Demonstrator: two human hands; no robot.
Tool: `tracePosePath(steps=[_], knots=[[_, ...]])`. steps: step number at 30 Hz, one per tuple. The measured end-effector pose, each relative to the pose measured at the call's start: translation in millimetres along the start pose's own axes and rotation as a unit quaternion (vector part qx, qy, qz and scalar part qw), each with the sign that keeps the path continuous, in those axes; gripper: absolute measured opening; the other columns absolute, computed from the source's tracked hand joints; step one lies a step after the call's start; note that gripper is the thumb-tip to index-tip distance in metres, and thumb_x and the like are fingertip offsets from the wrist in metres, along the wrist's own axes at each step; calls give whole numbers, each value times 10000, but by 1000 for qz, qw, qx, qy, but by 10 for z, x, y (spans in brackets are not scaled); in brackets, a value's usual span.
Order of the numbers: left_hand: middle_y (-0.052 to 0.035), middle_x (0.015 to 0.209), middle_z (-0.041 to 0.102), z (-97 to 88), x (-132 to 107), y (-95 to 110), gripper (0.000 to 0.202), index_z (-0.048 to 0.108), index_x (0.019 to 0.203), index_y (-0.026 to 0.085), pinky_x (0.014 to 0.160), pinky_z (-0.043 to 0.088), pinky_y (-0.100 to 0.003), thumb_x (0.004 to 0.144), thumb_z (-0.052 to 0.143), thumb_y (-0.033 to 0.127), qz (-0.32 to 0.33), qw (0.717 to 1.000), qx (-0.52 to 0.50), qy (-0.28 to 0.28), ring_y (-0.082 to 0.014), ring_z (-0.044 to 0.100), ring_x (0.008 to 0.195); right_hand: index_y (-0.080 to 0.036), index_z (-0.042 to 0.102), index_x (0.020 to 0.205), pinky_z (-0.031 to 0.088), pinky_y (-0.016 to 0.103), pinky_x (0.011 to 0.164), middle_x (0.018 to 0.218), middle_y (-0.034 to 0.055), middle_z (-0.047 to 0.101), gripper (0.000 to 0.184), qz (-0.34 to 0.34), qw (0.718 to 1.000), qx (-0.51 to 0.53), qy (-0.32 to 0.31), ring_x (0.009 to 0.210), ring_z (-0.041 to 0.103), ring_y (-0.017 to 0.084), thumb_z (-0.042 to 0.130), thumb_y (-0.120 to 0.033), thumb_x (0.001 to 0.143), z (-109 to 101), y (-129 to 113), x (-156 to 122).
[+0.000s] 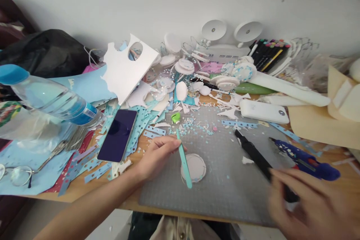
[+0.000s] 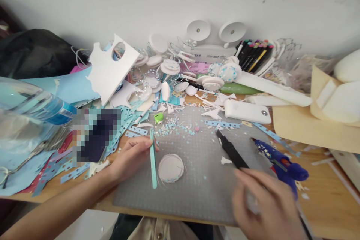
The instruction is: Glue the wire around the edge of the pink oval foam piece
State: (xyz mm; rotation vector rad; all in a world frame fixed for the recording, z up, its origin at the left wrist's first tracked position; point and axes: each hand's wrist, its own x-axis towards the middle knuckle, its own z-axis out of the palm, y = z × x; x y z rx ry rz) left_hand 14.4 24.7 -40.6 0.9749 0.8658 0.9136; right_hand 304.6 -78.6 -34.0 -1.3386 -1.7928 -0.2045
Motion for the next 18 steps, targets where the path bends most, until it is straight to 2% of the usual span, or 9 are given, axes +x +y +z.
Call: tracePosePath(steps=[4, 7, 9, 11, 12, 14, 16, 17, 18], knots=[[7, 557, 485, 179, -67, 47, 383, 640, 560, 146, 618, 342, -265, 789, 691, 449, -32, 999, 1, 1, -122, 426, 602, -194, 640, 1180, 504, 346, 884, 1075, 81, 672, 318, -242, 961, 25, -134, 1005, 613, 212, 554, -98, 890, 394, -403, 562], [35, 531, 418, 301, -142, 128, 444, 543, 522, 150, 572, 325, -245, 827, 644, 457, -45, 999, 26, -13, -96, 370, 551, -143, 677, 1058, 537, 321, 835, 997, 70, 718, 295, -345, 923, 70, -156, 941, 644, 190, 399, -110, 967, 592, -586, 886], [23, 545, 466, 282, -183, 216, 458, 552, 551, 154, 580, 355, -247, 889, 549, 462, -28, 994, 107, -24, -107, 417, 557, -117, 688, 999, 550, 309, 804, 957, 76, 733, 352, -377, 910, 95, -147, 899, 659, 183, 336, -114, 989, 657, -588, 981], [-21, 654, 584, 135, -207, 318, 419, 630, 666, 158, 671, 421, -277, 934, 467, 437, 38, 963, 265, -3, -150, 529, 661, -119, 679, 1019, 561, 304, 813, 975, 84, 734, 287, -345, 921, 120, -133, 912, 671, 179, 394, -125, 984, 697, -513, 993], [-50, 767, 637, 15, -212, 363, 352, 672, 790, 164, 753, 442, -305, 936, 466, 409, 89, 926, 365, 36, -183, 573, 767, -140, 672, 1037, 568, 302, 816, 981, 78, 734, 226, -307, 935, 134, -119, 912, 678, 174, 459, -127, 966, 716, -461, 979], [-127, 1059, 638, -285, -210, 424, 320, 655, 1092, 162, 934, 409, -402, 901, 504, 371, 173, 792, 562, 165, -274, 564, 1025, -207, 668, 1045, 581, 290, 787, 949, 44, 736, 189, -221, 959, 160, -77, 867, 695, 158, 569, -113, 914, 762, -356, 933], [-225, 1209, 549, -596, -197, 435, 547, 530, 1295, 81, 991, 360, -506, 844, 558, 389, 129, 641, 695, 299, -386, 485, 1159, -252, 678, 1000, 588, 286, 732, 885, 18, 737, 193, -141, 972, 183, -32, 808, 705, 157, 626, -111, 878, 823, -273, 882], [-265, 1240, 515, -730, -189, 424, 683, 466, 1347, 32, 975, 369, -531, 806, 593, 428, 89, 592, 724, 343, -431, 467, 1172, -258, 684, 967, 587, 292, 711, 861, 15, 737, 180, -108, 975, 193, -15, 791, 707, 164, 634, -114, 872, 856, -241, 859], [-283, 1246, 504, -841, -180, 406, 763, 431, 1367, 13, 942, 390, -540, 784, 604, 474, 43, 564, 738, 367, -456, 472, 1159, -255, 688, 941, 586, 303, 705, 853, 20, 737, 163, -79, 976, 203, -7, 791, 707, 173, 633, -119, 871, 889, -214, 837]])
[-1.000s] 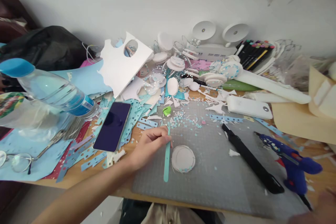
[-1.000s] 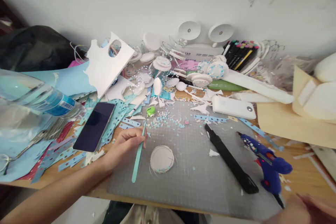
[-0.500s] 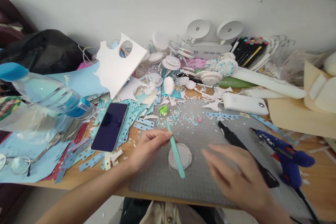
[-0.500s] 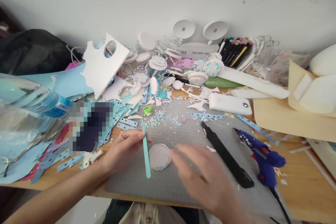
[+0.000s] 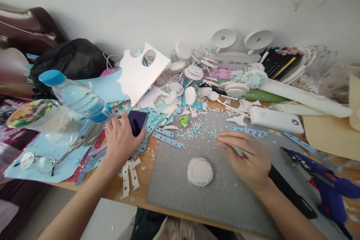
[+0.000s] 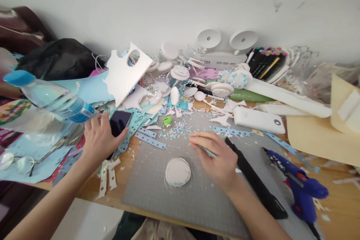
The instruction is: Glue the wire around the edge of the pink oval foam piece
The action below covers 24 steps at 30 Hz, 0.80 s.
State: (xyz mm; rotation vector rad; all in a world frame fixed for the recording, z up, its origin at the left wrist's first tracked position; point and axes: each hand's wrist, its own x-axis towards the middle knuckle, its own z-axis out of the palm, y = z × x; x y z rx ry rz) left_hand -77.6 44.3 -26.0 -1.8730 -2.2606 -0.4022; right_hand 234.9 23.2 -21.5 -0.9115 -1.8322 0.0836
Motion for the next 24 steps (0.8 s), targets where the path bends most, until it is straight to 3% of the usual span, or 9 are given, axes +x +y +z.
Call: tracePosePath(steps=[3, 5, 8, 16, 24], knots=[[-258, 1139, 574, 127, 42, -138, 778, 433, 1340, 4, 898, 426, -498, 789, 563, 538, -14, 998, 31, -51, -434, 537, 1084, -236, 690, 899, 582, 336, 732, 874, 37, 738, 128, 62, 997, 34, 22, 814, 704, 190, 635, -126, 866, 52, 90, -73], [-235, 1082, 605, 165, 42, -150, 741, 438, 1326, 4, 908, 424, -467, 808, 534, 525, 12, 999, 25, -47, -407, 563, 1054, -233, 690, 891, 581, 349, 747, 888, 40, 737, 117, 93, 994, 52, 32, 830, 701, 193, 641, -131, 862, 66, 142, -121], [-239, 1101, 612, 171, 37, -137, 752, 412, 1342, -3, 923, 417, -463, 811, 530, 517, 19, 999, 23, -31, -403, 576, 1052, -232, 692, 887, 584, 370, 757, 901, 47, 733, 89, 139, 987, 67, 49, 874, 697, 208, 642, -161, 867, 60, 195, -178], [-256, 1183, 610, 101, 17, -128, 792, 364, 1376, 9, 891, 442, -474, 825, 520, 555, -5, 998, 32, -60, -426, 583, 1079, -211, 691, 934, 613, 365, 756, 973, 65, 712, 104, 255, 948, 165, 100, 899, 698, 215, 692, -215, 830, 70, 162, -167], [-229, 1155, 602, 163, -35, -159, 803, 412, 1348, 42, 931, 419, -467, 777, 556, 587, -14, 1000, 27, 1, -409, 547, 1116, -194, 638, 905, 609, 391, 809, 930, 75, 727, 145, 288, 936, 167, 118, 904, 720, 230, 727, -253, 806, 95, 137, -187]])
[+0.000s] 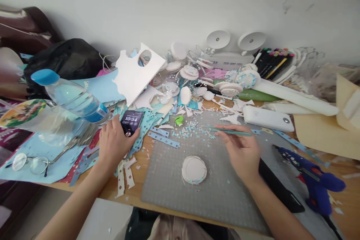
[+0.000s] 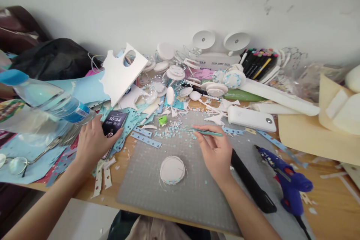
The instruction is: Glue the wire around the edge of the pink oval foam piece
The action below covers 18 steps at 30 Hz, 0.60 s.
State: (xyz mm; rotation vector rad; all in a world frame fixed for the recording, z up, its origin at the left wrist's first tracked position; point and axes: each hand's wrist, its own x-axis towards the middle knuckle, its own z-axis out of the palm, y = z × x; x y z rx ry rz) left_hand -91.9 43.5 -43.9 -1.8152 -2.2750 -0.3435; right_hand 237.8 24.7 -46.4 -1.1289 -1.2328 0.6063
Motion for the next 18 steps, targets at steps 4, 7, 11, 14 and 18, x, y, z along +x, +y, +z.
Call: tracePosePath(steps=[4, 7, 11, 14, 18], knots=[[-233, 1112, 614, 1, 38, 8, 807, 419, 1333, 21, 909, 434, -471, 766, 559, 577, -8, 1000, 4, -17, -400, 572, 1076, -200, 625, 902, 616, 362, 799, 928, 68, 725, 119, -8, 1000, -4, -20, 910, 723, 217, 709, -234, 825, -3, 10, -8], [-255, 1110, 613, -21, 63, 37, 829, 406, 1334, -8, 901, 440, -476, 753, 569, 560, -9, 1000, 13, -19, -410, 578, 1071, -206, 626, 917, 605, 355, 826, 936, 58, 727, 95, -19, 999, -7, -46, 932, 717, 208, 687, -214, 845, -6, 22, -14], [-261, 1098, 623, -35, 86, 61, 812, 400, 1334, -12, 888, 451, -488, 765, 558, 546, -6, 999, 21, -29, -418, 589, 1063, -209, 623, 928, 585, 362, 840, 931, 49, 730, 83, -19, 997, -27, -68, 923, 716, 203, 671, -213, 861, -13, 55, -22], [-275, 1127, 610, -31, 86, 70, 834, 377, 1354, -22, 894, 449, -494, 774, 559, 548, -6, 999, 19, -37, -428, 578, 1085, -213, 620, 935, 566, 388, 844, 928, 53, 734, 89, -29, 994, -60, -80, 911, 712, 211, 671, -222, 863, -33, 78, -27], [-296, 1171, 568, -83, 21, 132, 813, 369, 1370, -33, 895, 441, -518, 806, 559, 521, -11, 999, 19, -29, -458, 536, 1123, -224, 631, 909, 551, 344, 777, 886, 40, 733, 52, -54, 985, -117, -114, 849, 704, 193, 652, -198, 869, -57, 69, -31]])
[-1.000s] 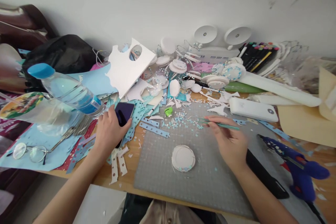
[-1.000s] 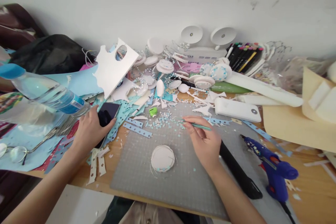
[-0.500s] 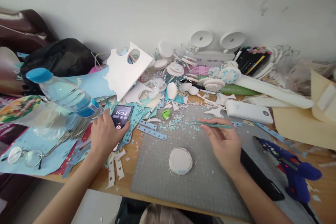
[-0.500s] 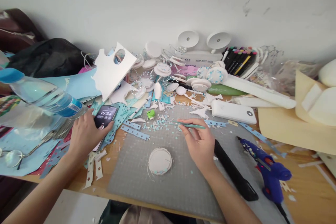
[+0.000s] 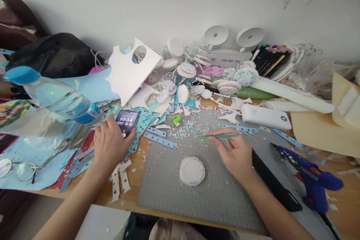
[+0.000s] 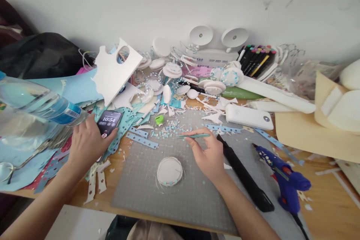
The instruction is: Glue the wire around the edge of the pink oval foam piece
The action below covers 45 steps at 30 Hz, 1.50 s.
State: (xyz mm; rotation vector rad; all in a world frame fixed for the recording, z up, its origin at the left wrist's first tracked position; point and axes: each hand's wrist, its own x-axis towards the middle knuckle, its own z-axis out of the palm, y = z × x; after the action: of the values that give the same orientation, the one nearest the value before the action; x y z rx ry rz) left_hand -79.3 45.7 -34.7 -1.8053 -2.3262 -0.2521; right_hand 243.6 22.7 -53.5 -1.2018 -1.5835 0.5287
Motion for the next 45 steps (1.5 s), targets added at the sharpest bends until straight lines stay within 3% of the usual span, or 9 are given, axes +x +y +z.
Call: tracePosePath(steps=[4, 7, 12, 16, 19, 25, 30, 40, 45], knots=[[-244, 1240, 539, -190, -117, 177, 585, 448, 1316, 51, 978, 399, -502, 891, 502, 449, 88, 990, -90, 63, -398, 501, 1170, -239, 642, 862, 518, 315, 728, 829, 9, 729, 70, -32, 997, -64, -41, 799, 679, 182, 649, -169, 857, -1, -30, 8], [-139, 1105, 608, -331, -174, 394, 322, 532, 1186, 146, 927, 438, -413, 925, 494, 331, 186, 954, -226, 68, -293, 565, 1058, -245, 641, 839, 499, 323, 721, 795, -4, 722, 78, -70, 990, -106, -59, 770, 657, 189, 657, -169, 842, 15, -43, 21], [-52, 892, 630, -331, -198, 782, 133, 594, 965, 168, 781, 459, -291, 945, 464, 188, 269, 858, -435, -33, -172, 589, 847, -255, 643, 823, 477, 342, 708, 752, -9, 708, 89, -102, 985, -128, -61, 733, 640, 199, 634, -172, 855, 34, -65, 28], [-43, 820, 628, -186, -234, 926, 176, 624, 902, 154, 710, 450, -267, 948, 459, 193, 267, 818, -494, -123, -152, 577, 764, -265, 629, 867, 482, 385, 788, 801, -9, 733, 104, -75, 993, -84, -41, 773, 639, 209, 636, -162, 865, 13, -81, 1], [-53, 817, 639, -71, -283, 924, 187, 639, 906, 141, 710, 454, -267, 940, 461, 186, 268, 807, -503, -154, -157, 587, 770, -266, 611, 895, 480, 410, 838, 838, -6, 742, 121, -53, 997, -47, -28, 808, 644, 212, 642, -153, 864, -15, -67, -8], [-55, 852, 662, 5, -319, 860, 182, 647, 908, 147, 743, 459, -264, 938, 472, 187, 251, 800, -523, -154, -158, 609, 812, -255, 598, 900, 437, 414, 880, 875, -20, 747, 154, -131, 980, -86, -120, 772, 672, 181, 657, -124, 845, -13, -10, 31], [-47, 861, 667, -10, -312, 843, 170, 649, 904, 153, 755, 457, -252, 936, 483, 178, 243, 792, -539, -150, -149, 609, 827, -260, 600, 891, 445, 418, 868, 844, -20, 748, 147, -130, 981, -108, -100, 722, 676, 178, 634, -122, 852, 31, -8, 28], [-36, 821, 636, 5, -341, 875, 143, 667, 958, 153, 695, 458, -251, 903, 537, 176, 250, 784, -539, -180, -134, 577, 743, -267, 625, 886, 493, 383, 857, 859, -10, 729, 107, 21, 999, 2, -34, 824, 680, 184, 653, -167, 863, -3, -73, -23], [-30, 814, 619, 13, -349, 873, 148, 664, 963, 159, 691, 460, -251, 895, 534, 148, 247, 783, -545, -172, -130, 572, 737, -257, 615, 907, 446, 438, 927, 871, -10, 739, 137, -74, 990, -74, -97, 797, 674, 188, 667, -148, 843, 8, -23, -3]])
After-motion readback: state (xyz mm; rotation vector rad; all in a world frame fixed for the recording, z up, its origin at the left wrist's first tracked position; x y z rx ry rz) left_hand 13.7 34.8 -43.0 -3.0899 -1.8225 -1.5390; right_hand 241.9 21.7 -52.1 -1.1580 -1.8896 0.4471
